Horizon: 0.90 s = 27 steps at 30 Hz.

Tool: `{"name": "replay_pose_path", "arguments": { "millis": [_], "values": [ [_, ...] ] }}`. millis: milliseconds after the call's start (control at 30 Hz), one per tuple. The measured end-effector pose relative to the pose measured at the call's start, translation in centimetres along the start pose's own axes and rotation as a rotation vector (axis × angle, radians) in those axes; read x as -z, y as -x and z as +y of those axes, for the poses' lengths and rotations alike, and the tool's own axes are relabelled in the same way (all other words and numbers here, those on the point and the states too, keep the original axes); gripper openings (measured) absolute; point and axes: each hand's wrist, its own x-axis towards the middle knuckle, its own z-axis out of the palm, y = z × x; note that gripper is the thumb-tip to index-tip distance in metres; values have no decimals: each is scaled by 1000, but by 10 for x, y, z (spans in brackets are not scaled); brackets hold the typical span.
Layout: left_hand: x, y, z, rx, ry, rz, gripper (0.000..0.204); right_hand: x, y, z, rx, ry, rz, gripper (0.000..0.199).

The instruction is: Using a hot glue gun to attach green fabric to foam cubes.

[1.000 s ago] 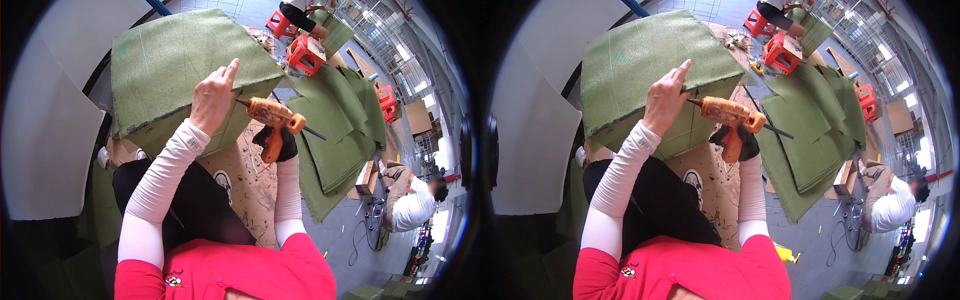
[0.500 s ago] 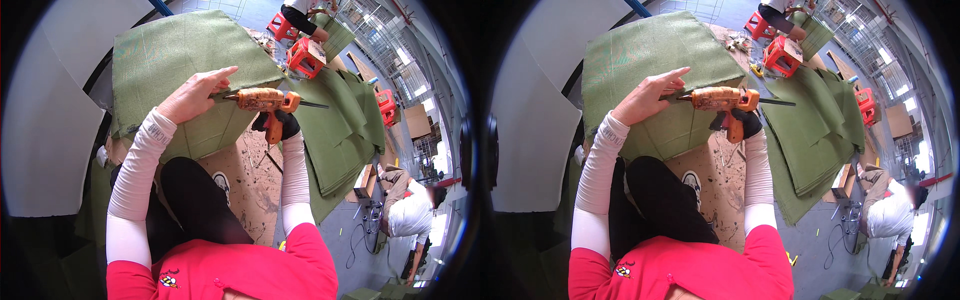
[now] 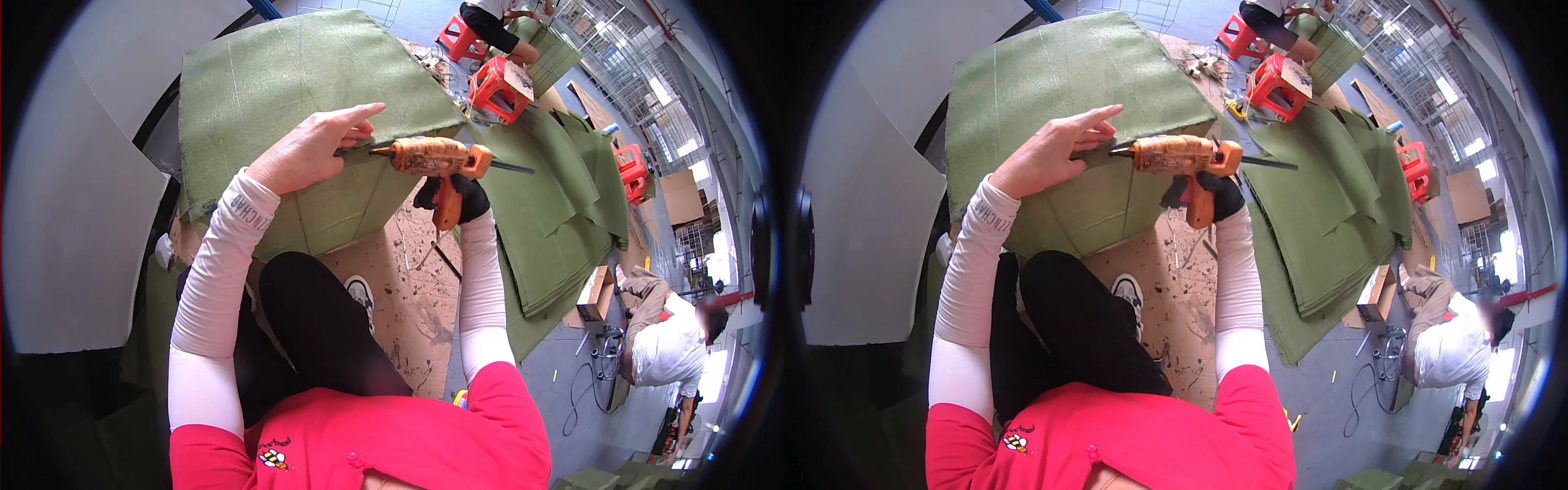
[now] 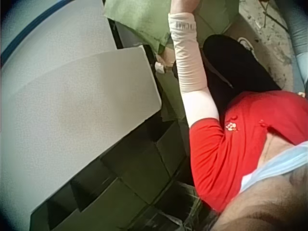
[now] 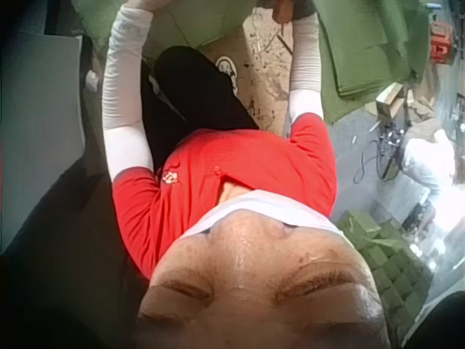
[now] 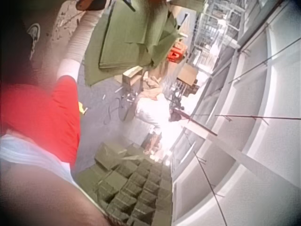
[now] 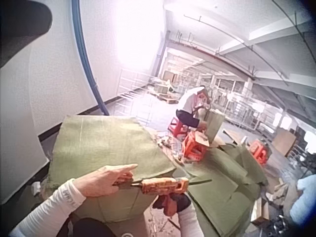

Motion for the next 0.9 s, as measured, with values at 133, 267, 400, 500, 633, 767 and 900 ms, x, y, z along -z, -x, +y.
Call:
{"name": "replay_pose_path", "arguments": {
  "millis": [133, 267, 400, 500, 633, 767, 900],
  "values": [
    [0, -1, 2, -3, -2, -3, 83, -6, -4, -3, 56, 151, 52, 54],
    [1, -1, 3, 3, -31, -2, 83, -8, -6, 9, 155, 486, 278, 54],
    [1, -1, 1, 5, -22, -3, 84, -16, 4, 1, 171, 114, 31, 57],
    [-2, 1, 1, 18, -6, -4, 84, -18, -1, -8, 24, 105, 2, 56],
    [-1, 0, 2, 12, -36, 6, 84, -13, -5, -3, 84, 184, 70, 51],
    [0, -1, 0, -4, -26, 4, 83, -12, 7, 5, 75, 226, 191, 50],
    [0, 0, -3, 3, -13, 4, 82, -14, 9, 1, 147, 161, 96, 55]
  ]
}}
